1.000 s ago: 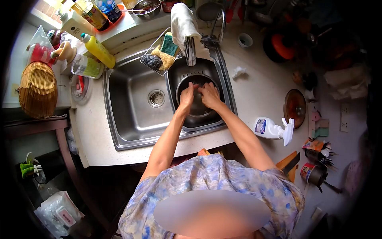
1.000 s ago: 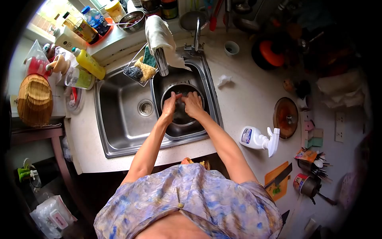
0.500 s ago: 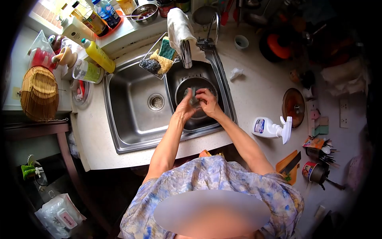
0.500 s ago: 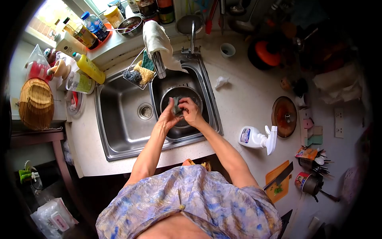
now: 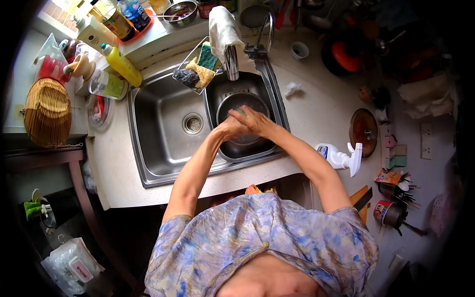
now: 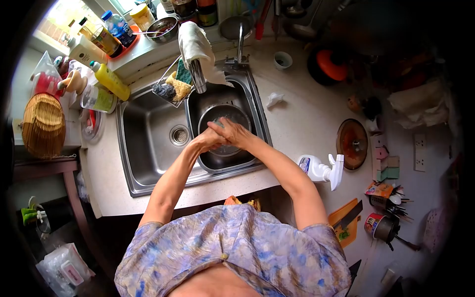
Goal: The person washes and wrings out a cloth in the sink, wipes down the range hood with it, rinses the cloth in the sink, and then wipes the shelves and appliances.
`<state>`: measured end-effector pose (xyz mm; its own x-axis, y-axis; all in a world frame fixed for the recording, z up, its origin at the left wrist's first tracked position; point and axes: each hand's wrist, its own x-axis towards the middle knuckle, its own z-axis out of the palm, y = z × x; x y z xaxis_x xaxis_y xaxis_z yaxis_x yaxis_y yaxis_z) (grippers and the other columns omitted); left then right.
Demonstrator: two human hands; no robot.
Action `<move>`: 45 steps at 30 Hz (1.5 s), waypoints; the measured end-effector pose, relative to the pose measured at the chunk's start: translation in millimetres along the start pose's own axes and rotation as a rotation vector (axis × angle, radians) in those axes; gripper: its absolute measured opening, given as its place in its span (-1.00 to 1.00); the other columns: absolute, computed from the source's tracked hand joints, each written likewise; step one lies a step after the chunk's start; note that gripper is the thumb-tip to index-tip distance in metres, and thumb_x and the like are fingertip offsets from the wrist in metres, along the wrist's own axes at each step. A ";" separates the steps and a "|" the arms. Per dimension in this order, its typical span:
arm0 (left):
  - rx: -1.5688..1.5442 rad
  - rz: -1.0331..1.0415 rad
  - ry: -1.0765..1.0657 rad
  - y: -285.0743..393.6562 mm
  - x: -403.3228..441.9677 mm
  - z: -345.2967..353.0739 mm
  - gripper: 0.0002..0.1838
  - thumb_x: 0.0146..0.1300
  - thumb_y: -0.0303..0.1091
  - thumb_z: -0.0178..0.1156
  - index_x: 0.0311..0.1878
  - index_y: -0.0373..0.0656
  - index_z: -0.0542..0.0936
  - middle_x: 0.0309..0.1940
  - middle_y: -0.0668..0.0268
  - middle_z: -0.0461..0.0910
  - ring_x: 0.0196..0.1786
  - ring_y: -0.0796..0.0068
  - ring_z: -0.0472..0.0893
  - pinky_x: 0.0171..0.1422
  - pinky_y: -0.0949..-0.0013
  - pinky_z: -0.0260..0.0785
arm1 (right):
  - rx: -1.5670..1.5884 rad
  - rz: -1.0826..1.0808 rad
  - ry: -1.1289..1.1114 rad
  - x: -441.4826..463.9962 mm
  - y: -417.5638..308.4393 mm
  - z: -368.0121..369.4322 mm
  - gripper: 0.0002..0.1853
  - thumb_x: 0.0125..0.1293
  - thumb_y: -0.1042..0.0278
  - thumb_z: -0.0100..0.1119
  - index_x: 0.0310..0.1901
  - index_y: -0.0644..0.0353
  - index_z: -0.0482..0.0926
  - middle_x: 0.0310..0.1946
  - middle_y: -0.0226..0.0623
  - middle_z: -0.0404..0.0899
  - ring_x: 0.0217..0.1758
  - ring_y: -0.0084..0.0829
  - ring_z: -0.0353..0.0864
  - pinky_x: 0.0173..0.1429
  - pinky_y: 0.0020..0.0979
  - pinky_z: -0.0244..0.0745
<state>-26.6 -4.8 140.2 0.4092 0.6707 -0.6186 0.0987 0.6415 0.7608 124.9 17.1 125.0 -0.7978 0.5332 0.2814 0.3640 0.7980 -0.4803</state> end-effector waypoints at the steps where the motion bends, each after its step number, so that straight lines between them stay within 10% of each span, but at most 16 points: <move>1: 0.121 0.025 0.013 3.0 1.0 -0.6 -0.80 -0.16 -0.53 0.21 -0.39 -0.17 0.47 -0.56 0.38 0.45 -0.60 0.66 0.27 -0.58 0.52 -0.01 | -0.046 0.018 0.022 2.3 0.4 1.6 -0.21 -0.10 0.56 0.18 0.26 -0.01 0.15 -0.07 0.06 0.31 -0.21 -0.02 0.54 -0.23 -0.17 0.52; 8: 0.815 0.143 0.302 5.2 3.1 10.6 -0.65 -0.14 -0.20 0.23 -0.38 -0.33 0.59 -0.40 -0.12 0.58 -0.31 0.00 0.60 -0.23 0.16 0.44 | -0.366 0.111 -0.005 6.1 11.8 15.9 -0.91 -0.02 0.48 0.09 -0.45 0.27 0.43 -0.65 -0.04 0.49 -0.58 -0.05 0.57 -0.60 -0.22 0.47; 11: 0.843 0.134 0.382 -10.1 8.4 7.5 -0.61 -0.10 -0.17 0.20 -0.36 -0.38 0.58 -0.40 -0.17 0.55 -0.27 -0.09 0.58 -0.19 0.09 0.44 | -0.237 0.234 -0.067 5.9 8.3 13.7 -0.91 -0.04 0.44 0.10 -0.48 0.25 0.45 -0.64 0.03 0.51 -0.52 -0.07 0.59 -0.52 -0.17 0.49; 29: 1.484 0.763 0.640 -7.3 -6.8 -2.3 -0.93 0.00 -0.46 0.05 -0.47 -0.23 0.39 -0.62 0.07 0.52 -0.57 0.18 0.60 -0.57 0.25 0.43 | 0.516 0.698 0.117 11.7 -16.2 17.2 -0.90 -0.04 0.52 0.04 -0.48 0.31 0.54 -0.47 0.09 0.53 -0.31 -0.06 0.60 -0.32 -0.24 0.42; 38: 0.719 0.314 1.006 -19.5 -27.1 1.9 -0.71 -0.10 -0.32 0.19 -0.28 -0.24 0.51 -0.44 -0.10 0.55 -0.33 -0.08 0.57 -0.24 0.06 0.41 | -0.208 0.341 0.056 10.0 -32.5 -15.0 -0.45 -0.25 0.61 0.24 -0.12 0.31 0.27 -0.22 -0.01 0.35 -0.14 -0.02 0.41 -0.08 -0.16 0.39; 45: 0.095 0.528 0.750 -7.7 -65.3 -16.2 -0.48 -0.28 -0.39 0.46 -0.16 -0.25 0.51 -0.30 0.33 0.56 -0.26 0.55 0.50 -0.13 0.46 0.36 | -0.019 0.288 0.010 9.9 -30.0 -31.8 -0.63 -0.01 0.43 0.19 -0.12 0.32 0.41 -0.20 -0.06 0.44 -0.07 -0.10 0.43 0.00 -0.23 0.36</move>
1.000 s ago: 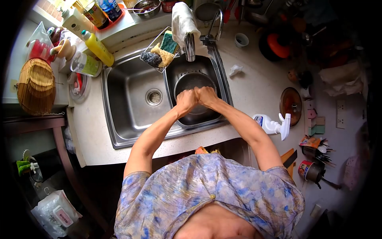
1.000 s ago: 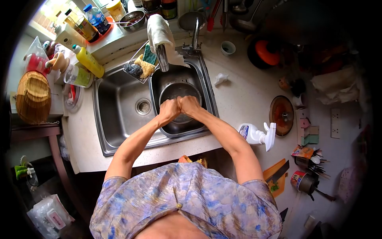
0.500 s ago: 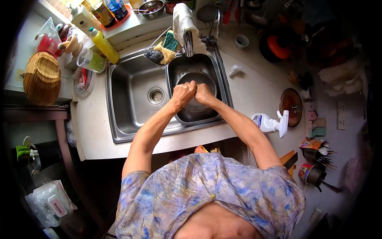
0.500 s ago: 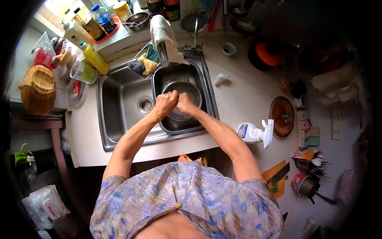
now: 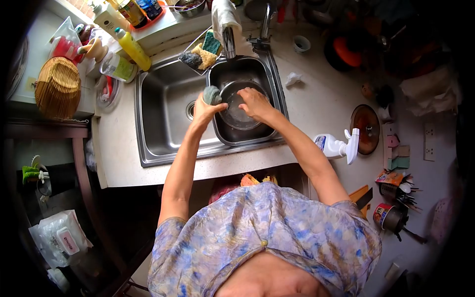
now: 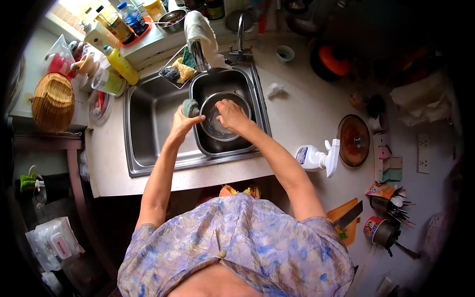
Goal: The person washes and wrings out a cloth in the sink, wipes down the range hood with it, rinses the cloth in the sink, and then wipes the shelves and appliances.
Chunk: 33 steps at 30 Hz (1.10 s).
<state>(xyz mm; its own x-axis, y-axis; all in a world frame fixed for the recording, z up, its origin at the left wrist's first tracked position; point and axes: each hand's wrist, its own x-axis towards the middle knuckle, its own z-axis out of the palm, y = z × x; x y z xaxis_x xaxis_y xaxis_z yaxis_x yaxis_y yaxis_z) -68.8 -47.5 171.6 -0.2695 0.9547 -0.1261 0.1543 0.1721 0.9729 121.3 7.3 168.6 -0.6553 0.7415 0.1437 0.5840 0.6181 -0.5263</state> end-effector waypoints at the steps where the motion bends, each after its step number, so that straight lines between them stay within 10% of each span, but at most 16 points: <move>1: -0.043 -0.065 -0.047 21.1 -1.6 -8.9 -0.50 -0.24 -0.37 0.45 -0.15 -0.25 0.50 -0.31 0.35 0.54 -0.27 0.57 0.50 -0.15 0.47 0.36 | 0.078 -0.007 -0.032 2.4 -1.1 -5.3 -0.64 0.05 0.36 0.19 -0.11 0.33 0.45 -0.18 -0.06 0.48 -0.05 -0.11 0.46 0.02 -0.27 0.36; 10: -0.410 0.262 -0.226 143.0 -21.3 -127.2 -0.62 -0.01 -0.43 0.32 -0.09 -0.20 0.46 -0.17 0.25 0.57 -0.15 0.48 0.54 0.03 0.39 0.39 | 0.731 -0.016 -0.024 27.1 -91.8 -150.7 -0.68 0.27 0.29 0.06 -0.05 0.35 0.50 -0.18 -0.15 0.57 -0.07 -0.44 0.55 0.04 -0.50 0.43; 14: -0.943 0.251 -0.333 60.7 -15.6 -138.6 -0.67 0.01 -0.47 0.29 -0.11 -0.21 0.50 -0.19 0.20 0.58 -0.15 0.38 0.57 -0.01 0.36 0.42 | 1.724 0.007 0.181 22.9 -91.4 -99.6 -0.71 0.27 0.28 0.05 -0.14 0.35 0.53 -0.14 -0.10 0.56 -0.07 -0.37 0.56 0.06 -0.42 0.45; 15: -0.334 0.093 -0.177 -19.4 6.5 -128.9 -0.70 0.00 -0.47 0.28 -0.14 -0.18 0.53 -0.24 0.21 0.59 -0.17 0.39 0.58 -0.05 0.35 0.43 | 1.982 0.154 0.159 21.8 -74.0 -50.2 -0.74 0.25 0.31 0.07 -0.17 0.35 0.54 -0.14 -0.07 0.55 -0.08 -0.36 0.56 0.04 -0.41 0.45; 17: 0.779 -0.385 0.049 -71.3 -9.2 -107.5 -0.75 -0.05 -0.47 0.26 -0.22 -0.11 0.61 -0.38 0.28 0.62 -0.32 0.44 0.59 -0.33 0.34 0.45 | 0.468 0.650 0.124 -8.8 -49.9 68.2 -0.64 0.04 0.33 0.30 -0.18 0.41 0.53 -0.16 0.02 0.55 -0.08 -0.27 0.55 0.01 -0.31 0.44; 18: -0.094 -0.395 0.134 -111.6 -12.1 -102.8 -0.72 -0.06 -0.49 0.26 -0.19 -0.13 0.60 -0.41 0.27 0.61 -0.42 0.47 0.58 -0.51 0.35 0.39 | 0.782 0.508 0.151 -18.4 -32.4 104.5 -0.52 -0.02 0.30 0.35 -0.10 0.46 0.49 -0.15 0.02 0.54 -0.06 -0.24 0.54 0.04 -0.29 0.42; 19: -0.186 -0.338 0.157 -117.6 -21.6 -96.9 -0.71 -0.07 -0.54 0.26 -0.18 -0.18 0.58 -0.45 0.25 0.59 -0.50 0.51 0.55 -0.63 0.36 0.33 | 0.829 0.417 0.153 -22.0 -56.3 99.7 -0.48 0.02 0.30 0.32 -0.03 0.47 0.46 -0.15 0.01 0.55 -0.04 -0.21 0.53 0.07 -0.32 0.39; 26: 0.081 0.260 -0.114 -34.4 -74.3 -100.8 -0.35 -0.09 -0.34 0.35 0.13 -0.28 0.38 -0.20 0.14 0.53 -0.14 0.40 0.50 -0.07 0.36 0.38 | 1.400 0.613 0.160 19.6 -168.8 91.7 -0.41 0.19 0.16 0.19 0.17 0.31 0.28 0.03 -0.15 0.41 0.09 -0.35 0.40 0.10 -0.35 0.36; 28: 0.223 0.015 -0.465 28.3 -91.9 -137.5 -0.25 -0.06 -0.27 0.34 0.23 -0.30 0.29 -0.04 0.03 0.48 0.04 0.32 0.45 0.13 0.31 0.28 | 1.531 0.457 0.128 28.6 -165.3 97.0 -0.59 0.23 0.31 0.13 0.07 0.27 0.33 -0.18 -0.21 0.50 -0.19 -0.37 0.55 -0.21 -0.36 0.56; 30: 0.482 0.449 -0.205 49.3 -91.6 -170.4 -0.24 -0.01 -0.19 0.33 0.23 -0.31 0.27 0.06 0.01 0.44 0.11 0.31 0.43 0.16 0.35 0.29 | 1.633 0.392 0.011 32.1 -177.2 76.2 -0.63 0.26 0.33 0.08 0.05 0.29 0.33 -0.28 -0.19 0.51 -0.39 -0.38 0.58 -0.36 -0.34 0.59; 33: -0.386 0.473 -0.171 101.8 -100.9 -213.5 -0.42 0.18 -0.12 0.17 0.17 -0.30 0.35 0.08 0.02 0.43 0.11 0.23 0.46 0.21 0.30 0.28 | 1.675 0.211 -0.028 34.8 -213.5 32.8 -0.55 0.30 0.19 0.01 0.12 0.26 0.26 -0.16 -0.12 0.49 -0.33 -0.43 0.56 -0.34 -0.38 0.59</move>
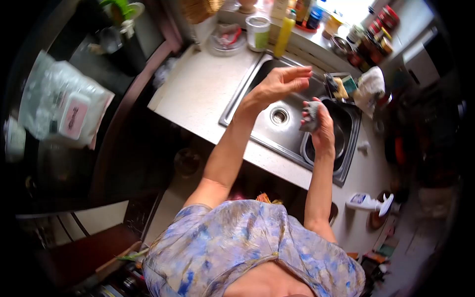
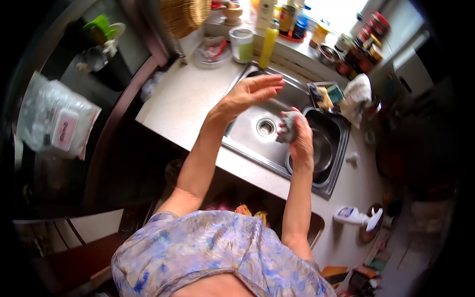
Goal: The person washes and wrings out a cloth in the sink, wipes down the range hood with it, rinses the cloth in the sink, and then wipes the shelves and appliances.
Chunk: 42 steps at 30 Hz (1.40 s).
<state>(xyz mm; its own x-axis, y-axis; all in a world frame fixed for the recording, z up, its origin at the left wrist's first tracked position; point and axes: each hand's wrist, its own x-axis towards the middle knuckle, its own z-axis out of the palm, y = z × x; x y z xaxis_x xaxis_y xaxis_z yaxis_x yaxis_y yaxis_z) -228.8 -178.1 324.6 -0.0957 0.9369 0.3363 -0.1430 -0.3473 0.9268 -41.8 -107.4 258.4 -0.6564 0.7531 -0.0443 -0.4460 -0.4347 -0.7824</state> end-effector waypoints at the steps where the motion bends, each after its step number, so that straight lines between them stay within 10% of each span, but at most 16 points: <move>1: -0.245 0.110 0.043 11.8 -0.7 -5.3 -0.44 0.21 -0.10 0.12 0.16 -0.29 0.36 0.07 0.02 0.44 0.09 0.22 0.48 0.20 0.27 0.30 | 0.073 -0.022 -0.034 -1.7 -5.1 10.0 -0.54 0.30 0.16 0.00 0.13 0.26 0.25 -0.14 -0.12 0.49 -0.32 -0.44 0.56 -0.33 -0.41 0.58; 3: -0.371 -0.221 0.143 -61.4 2.2 -26.1 -0.48 0.24 -0.03 0.04 0.12 -0.22 0.41 0.03 0.07 0.48 0.11 0.16 0.46 0.23 0.24 0.26 | 0.201 -0.006 -0.070 3.3 11.3 7.3 -0.55 0.31 0.13 0.00 0.09 0.28 0.31 -0.16 -0.18 0.51 -0.29 -0.48 0.53 -0.28 -0.42 0.57; 5: -0.513 -0.553 0.235 -94.5 -20.6 -37.3 -0.50 0.27 0.04 -0.05 0.09 -0.15 0.47 -0.02 0.12 0.52 0.13 0.11 0.44 0.26 0.22 0.23 | -0.616 -0.072 -0.008 20.2 57.1 -34.1 -0.58 0.29 0.06 0.01 -0.07 0.31 0.44 -0.25 -0.31 0.54 -0.27 -0.55 0.52 -0.16 -0.52 0.47; 8: 1.367 -0.441 0.295 -94.9 -79.8 -8.4 -0.24 -0.01 0.34 0.05 0.19 0.06 0.39 0.29 0.19 0.19 0.35 0.15 0.12 0.28 -0.40 -0.37 | -0.318 -0.022 -0.025 1.9 60.8 2.3 -0.56 0.31 0.02 -0.04 -0.05 0.30 0.44 -0.26 -0.33 0.55 -0.22 -0.54 0.54 -0.11 -0.53 0.45; 11: 0.210 -0.450 0.363 -67.8 -114.5 -0.1 -0.37 0.06 -0.03 0.26 0.12 -0.25 0.41 -0.07 0.10 0.52 0.03 0.35 0.48 0.13 0.33 0.29 | -0.183 0.025 -0.174 -1.0 74.7 23.4 -0.54 0.33 0.01 -0.10 -0.02 0.29 0.42 -0.31 -0.33 0.56 -0.31 -0.55 0.54 -0.22 -0.55 0.46; 13: 0.058 -0.312 0.433 -68.6 -142.1 6.6 -0.62 0.04 -0.42 0.28 -0.06 -0.38 0.50 -0.29 0.23 0.60 -0.19 0.55 0.54 -0.08 0.53 0.37 | -0.246 0.117 -0.378 -12.2 80.7 40.2 -0.50 0.30 -0.06 -0.09 -0.04 0.28 0.45 -0.29 -0.32 0.55 -0.31 -0.58 0.51 -0.26 -0.57 0.43; 18: 0.616 -0.491 0.656 0.7 -205.6 37.0 -0.82 -0.05 -0.47 0.20 -0.33 -0.33 0.57 -0.47 0.27 0.58 -0.38 0.55 0.53 -0.24 0.42 0.36 | -0.331 0.323 -0.497 -64.6 95.8 80.4 -0.55 0.26 0.08 0.10 0.02 0.28 0.43 -0.33 -0.40 0.52 -0.34 -0.61 0.49 -0.28 -0.59 0.43; 23: 1.151 -0.112 0.825 148.5 -267.7 65.5 -0.76 -0.02 -0.41 0.31 -0.24 -0.23 0.59 -0.26 0.22 0.58 -0.19 0.39 0.57 -0.03 0.41 0.38 | -0.131 0.282 -0.478 -86.0 61.6 113.6 -0.66 0.28 0.11 0.05 -0.19 0.29 0.48 -0.42 -0.20 0.59 -0.40 -0.44 0.59 -0.38 -0.49 0.54; 27: 1.437 0.445 1.201 289.0 -323.6 137.3 -0.78 0.17 -0.41 0.11 -0.11 -0.22 0.54 -0.08 0.11 0.51 0.04 0.24 0.48 0.23 0.20 0.26 | -0.371 -0.215 -0.680 -87.2 -35.9 167.6 -0.52 0.18 0.11 0.04 -0.08 0.44 0.43 -0.14 -0.09 0.47 -0.18 -0.41 0.49 -0.08 -0.45 0.40; 31: 1.591 1.074 1.110 376.4 -364.3 222.7 -0.50 0.08 -0.40 0.18 0.10 -0.38 0.35 -0.14 -0.02 0.47 0.04 0.11 0.45 0.34 0.01 0.08 | -0.304 -1.064 -0.791 -144.2 -103.6 241.9 -0.43 0.16 0.09 0.02 0.03 0.48 0.35 -0.07 0.00 0.42 -0.10 -0.36 0.46 -0.06 -0.38 0.39; 42: 2.167 0.633 0.705 411.9 -467.3 342.4 -0.52 0.05 -0.43 0.20 0.07 -0.36 0.38 -0.15 0.03 0.48 0.01 0.16 0.46 0.28 0.08 0.12 | 0.052 -1.140 -1.186 -271.4 -54.1 380.9 -0.47 0.17 0.09 0.02 -0.03 0.46 0.36 -0.13 -0.02 0.42 -0.15 -0.35 0.46 -0.10 -0.39 0.39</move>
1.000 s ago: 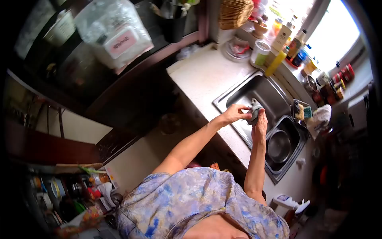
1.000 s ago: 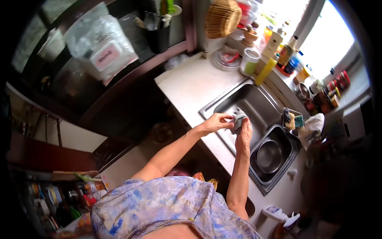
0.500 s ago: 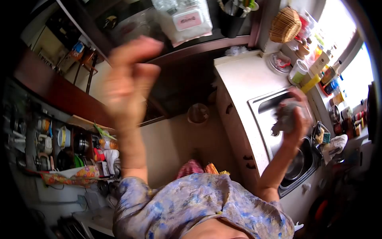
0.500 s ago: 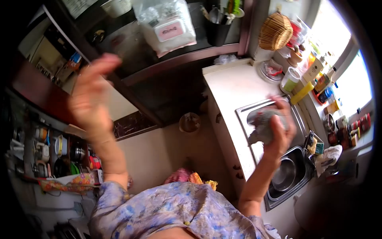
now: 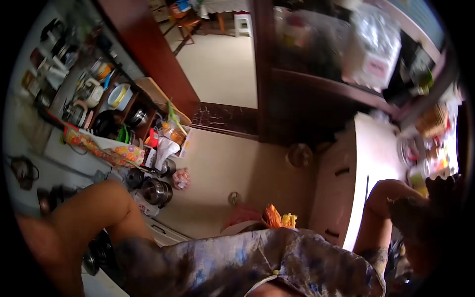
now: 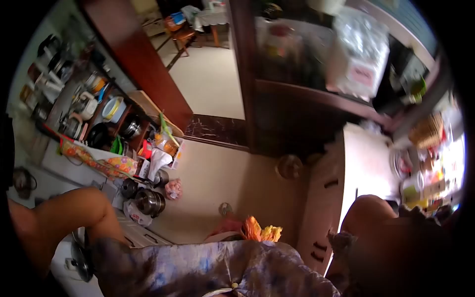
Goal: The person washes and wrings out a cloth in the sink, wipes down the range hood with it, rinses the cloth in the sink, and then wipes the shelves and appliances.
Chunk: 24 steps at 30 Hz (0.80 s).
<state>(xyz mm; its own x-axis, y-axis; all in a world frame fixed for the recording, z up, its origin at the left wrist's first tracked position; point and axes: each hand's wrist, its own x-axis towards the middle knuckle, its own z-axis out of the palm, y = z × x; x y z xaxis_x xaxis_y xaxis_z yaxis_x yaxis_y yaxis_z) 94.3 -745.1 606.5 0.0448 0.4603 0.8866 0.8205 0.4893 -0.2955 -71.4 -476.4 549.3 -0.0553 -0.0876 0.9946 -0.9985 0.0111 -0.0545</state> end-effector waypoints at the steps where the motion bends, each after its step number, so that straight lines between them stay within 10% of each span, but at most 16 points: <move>1: 0.025 -0.024 -0.024 -2.1 -6.9 -12.0 -0.52 0.05 -0.43 0.20 0.07 -0.35 0.38 -0.15 0.04 0.48 0.01 0.17 0.46 0.28 0.08 0.13 | 0.033 0.002 0.001 4.2 2.9 19.4 -0.48 0.17 0.08 0.02 -0.04 0.45 0.36 -0.14 -0.02 0.42 -0.16 -0.35 0.46 -0.10 -0.39 0.39; 24: 0.418 -0.444 -0.198 -109.1 -168.2 -188.3 -0.56 -0.01 -0.50 0.24 0.00 -0.31 0.44 -0.18 0.15 0.49 -0.05 0.28 0.48 0.15 0.21 0.21 | 0.481 0.118 -0.100 55.2 54.7 388.3 -0.55 0.19 0.08 0.03 -0.16 0.40 0.39 -0.27 -0.06 0.42 -0.26 -0.35 0.46 -0.20 -0.41 0.39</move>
<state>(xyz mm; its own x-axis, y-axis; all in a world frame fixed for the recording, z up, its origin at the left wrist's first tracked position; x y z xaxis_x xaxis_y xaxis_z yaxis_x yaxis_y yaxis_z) 104.5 -1015.4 556.6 -0.3873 0.2557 0.8858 0.4435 0.8940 -0.0641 -131.5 -867.4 567.0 -0.1443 -0.2088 0.9673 -0.8740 -0.4315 -0.2235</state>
